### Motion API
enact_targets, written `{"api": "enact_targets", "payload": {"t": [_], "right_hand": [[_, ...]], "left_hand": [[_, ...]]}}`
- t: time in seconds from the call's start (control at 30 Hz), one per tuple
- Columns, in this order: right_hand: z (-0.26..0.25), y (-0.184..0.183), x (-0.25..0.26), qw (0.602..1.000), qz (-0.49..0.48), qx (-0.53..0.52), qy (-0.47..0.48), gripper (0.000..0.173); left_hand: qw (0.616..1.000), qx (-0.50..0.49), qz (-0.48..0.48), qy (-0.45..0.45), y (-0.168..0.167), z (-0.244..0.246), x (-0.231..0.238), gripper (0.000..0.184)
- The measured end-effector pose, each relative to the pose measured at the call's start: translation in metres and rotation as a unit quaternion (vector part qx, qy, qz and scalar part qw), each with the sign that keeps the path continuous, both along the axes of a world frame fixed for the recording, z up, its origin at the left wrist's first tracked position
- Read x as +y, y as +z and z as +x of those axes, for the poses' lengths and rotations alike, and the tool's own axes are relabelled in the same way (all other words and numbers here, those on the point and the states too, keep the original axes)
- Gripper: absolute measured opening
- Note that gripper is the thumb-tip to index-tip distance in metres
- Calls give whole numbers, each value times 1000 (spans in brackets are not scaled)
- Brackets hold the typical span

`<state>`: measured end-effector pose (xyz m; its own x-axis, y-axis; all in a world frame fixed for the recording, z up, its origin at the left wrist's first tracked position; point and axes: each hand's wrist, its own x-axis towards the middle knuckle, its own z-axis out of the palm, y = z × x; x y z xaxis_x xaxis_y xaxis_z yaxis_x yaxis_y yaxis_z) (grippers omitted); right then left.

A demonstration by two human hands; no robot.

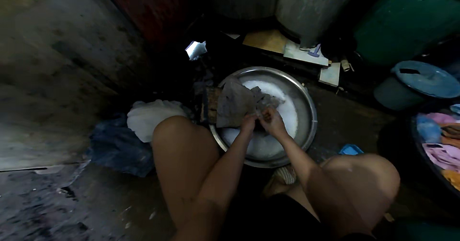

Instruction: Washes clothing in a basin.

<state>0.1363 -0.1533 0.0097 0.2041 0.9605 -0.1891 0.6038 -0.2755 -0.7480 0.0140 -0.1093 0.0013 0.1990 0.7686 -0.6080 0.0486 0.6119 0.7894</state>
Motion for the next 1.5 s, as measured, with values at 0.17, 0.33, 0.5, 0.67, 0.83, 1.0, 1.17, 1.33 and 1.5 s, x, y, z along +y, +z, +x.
{"api": "enact_targets", "payload": {"t": [0.17,0.33,0.5,0.67,0.83,1.0,1.17,1.33,1.5], "right_hand": [[8,-2,0,1000,-12,8,6,45],[4,1,0,999,-11,10,-29,40],[-1,-6,-2,997,45,-39,-40,33],[-3,-5,-2,994,68,-73,-36,29],[-1,-10,-1,997,42,-64,16,26],[-2,-15,-2,997,54,-49,5,28],[7,-11,-3,998,55,-4,-30,33],[5,-13,-2,996,82,-20,-34,26],[1,-13,-1,991,82,-108,23,20]], "left_hand": [[1000,-16,-13,8,1,1,0,30],[999,-44,-27,15,2,1,1,32],[996,-69,-42,23,5,4,1,28],[998,-46,-50,11,8,3,2,36],[998,-24,-50,-9,-2,3,3,32],[998,-43,-44,-17,-1,3,3,31],[994,-101,-52,-1,2,6,2,25],[992,-105,-68,17,0,8,1,33],[999,12,-11,-33,0,7,-2,52]]}}
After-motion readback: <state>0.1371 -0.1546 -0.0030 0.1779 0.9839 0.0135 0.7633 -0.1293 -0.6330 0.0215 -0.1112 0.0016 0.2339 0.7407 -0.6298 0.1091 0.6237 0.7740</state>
